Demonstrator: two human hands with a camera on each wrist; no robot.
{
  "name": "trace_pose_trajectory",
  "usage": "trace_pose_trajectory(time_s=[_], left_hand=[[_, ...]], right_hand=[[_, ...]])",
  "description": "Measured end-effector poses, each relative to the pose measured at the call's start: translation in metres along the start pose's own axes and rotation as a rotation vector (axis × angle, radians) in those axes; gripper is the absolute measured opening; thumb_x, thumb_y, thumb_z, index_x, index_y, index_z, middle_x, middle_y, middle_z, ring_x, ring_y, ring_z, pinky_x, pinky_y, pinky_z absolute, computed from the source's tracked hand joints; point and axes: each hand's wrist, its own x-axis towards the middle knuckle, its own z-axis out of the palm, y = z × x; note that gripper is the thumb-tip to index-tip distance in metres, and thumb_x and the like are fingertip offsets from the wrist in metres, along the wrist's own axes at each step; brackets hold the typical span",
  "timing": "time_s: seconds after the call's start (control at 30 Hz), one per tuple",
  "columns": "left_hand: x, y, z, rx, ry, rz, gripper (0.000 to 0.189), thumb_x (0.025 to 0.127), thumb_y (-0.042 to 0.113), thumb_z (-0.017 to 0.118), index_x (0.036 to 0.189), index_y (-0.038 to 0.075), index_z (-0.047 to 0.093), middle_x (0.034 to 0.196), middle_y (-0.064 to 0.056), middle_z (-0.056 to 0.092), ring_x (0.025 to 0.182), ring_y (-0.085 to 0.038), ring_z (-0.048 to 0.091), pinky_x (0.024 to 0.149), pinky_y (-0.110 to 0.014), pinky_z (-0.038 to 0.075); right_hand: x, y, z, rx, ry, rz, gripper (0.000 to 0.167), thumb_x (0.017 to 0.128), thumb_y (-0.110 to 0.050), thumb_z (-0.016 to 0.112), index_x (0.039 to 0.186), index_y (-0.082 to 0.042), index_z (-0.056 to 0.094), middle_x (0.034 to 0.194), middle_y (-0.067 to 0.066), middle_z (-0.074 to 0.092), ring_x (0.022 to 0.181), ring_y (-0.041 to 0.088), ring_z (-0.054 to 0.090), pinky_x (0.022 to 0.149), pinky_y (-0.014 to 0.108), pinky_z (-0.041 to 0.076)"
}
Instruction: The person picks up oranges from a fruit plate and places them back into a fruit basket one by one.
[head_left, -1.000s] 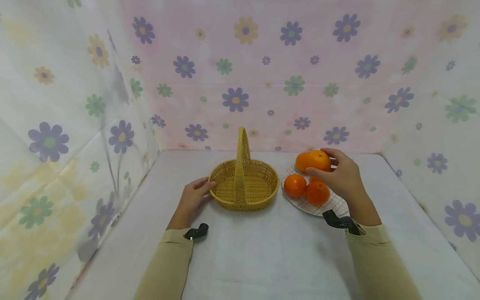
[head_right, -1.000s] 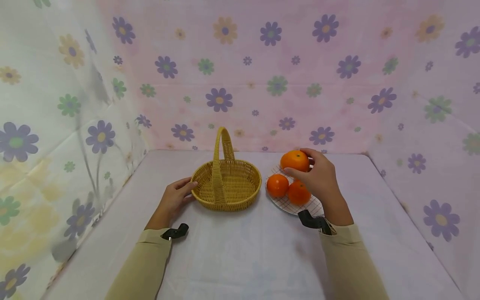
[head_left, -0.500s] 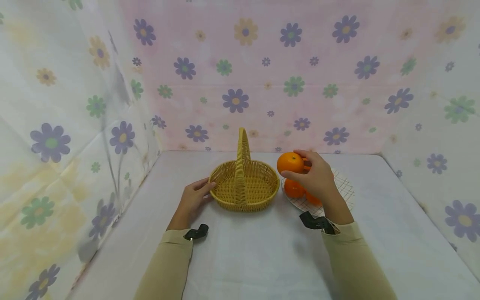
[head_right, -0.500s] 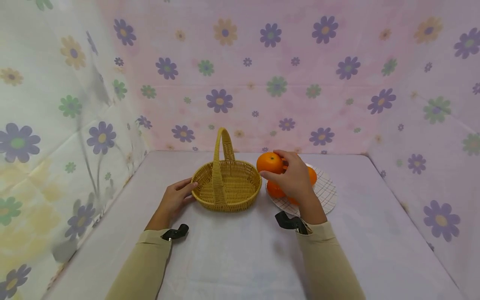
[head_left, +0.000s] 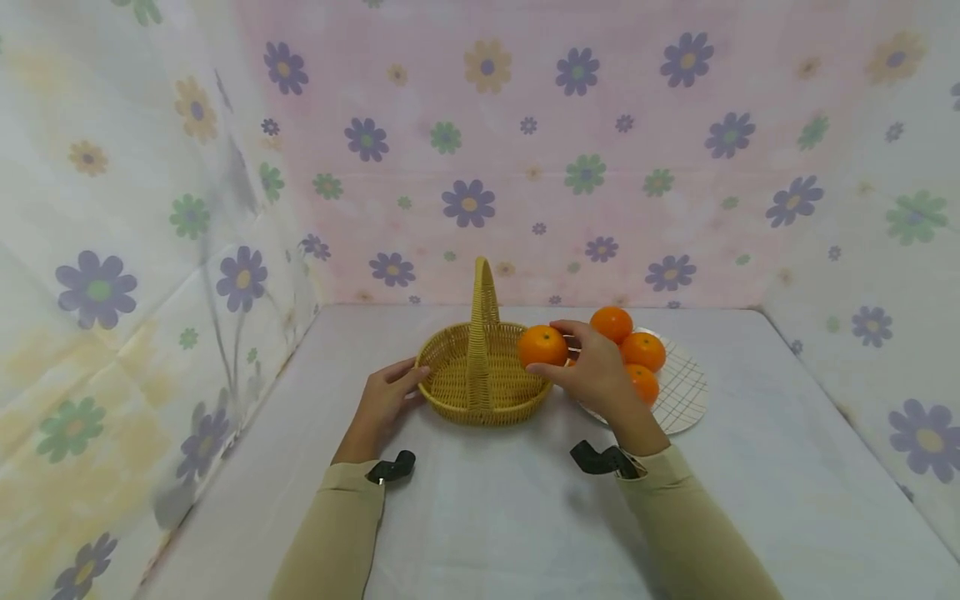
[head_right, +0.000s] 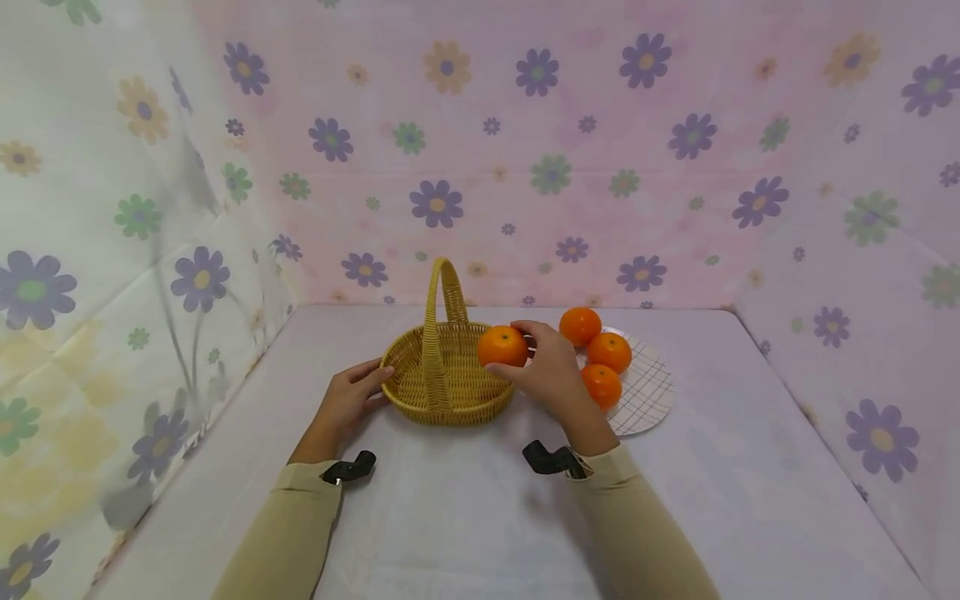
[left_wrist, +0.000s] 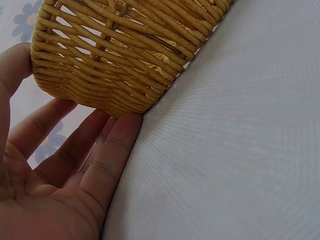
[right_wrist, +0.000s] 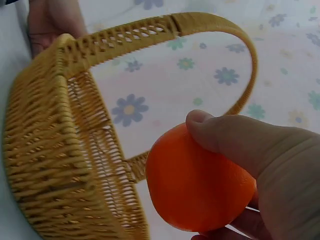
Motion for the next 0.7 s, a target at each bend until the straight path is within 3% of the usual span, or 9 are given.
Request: trace_pose_trajectory(time_s=[0.23,0.5,0.7], left_hand=[[0.0,0.0,-0.001,0.006,0.004,-0.005,0.057,0.096,0.04,0.074,0.144,0.012,0.06,0.144,-0.008,0.061,0.127,-0.025,0.065,0.098,-0.034,0.061],[0.0,-0.001,-0.002,0.002,-0.012,0.006,0.056,0.096,0.043,0.074,0.143,0.014,0.062,0.14,-0.006,0.063,0.124,-0.023,0.066,0.097,-0.034,0.061],[-0.001,-0.001,-0.002,0.012,-0.012,0.013,0.06,0.094,0.046,0.075,0.143,0.015,0.061,0.14,-0.005,0.063,0.123,-0.023,0.066,0.098,-0.034,0.061]], right_hand=[[0.001,0.005,0.025,-0.11,-0.023,-0.076,0.078,0.075,-0.053,0.09,0.137,-0.015,0.062,0.132,0.004,0.068,0.116,0.025,0.066,0.098,0.046,0.06],[0.001,0.008,0.041,-0.14,-0.07,-0.058,0.078,0.076,-0.051,0.09,0.14,-0.015,0.062,0.136,0.006,0.067,0.12,0.026,0.064,0.106,0.051,0.055],[0.001,0.01,0.05,-0.194,-0.065,-0.074,0.077,0.075,-0.05,0.091,0.138,-0.015,0.063,0.131,0.005,0.07,0.111,0.023,0.066,0.099,0.045,0.059]])
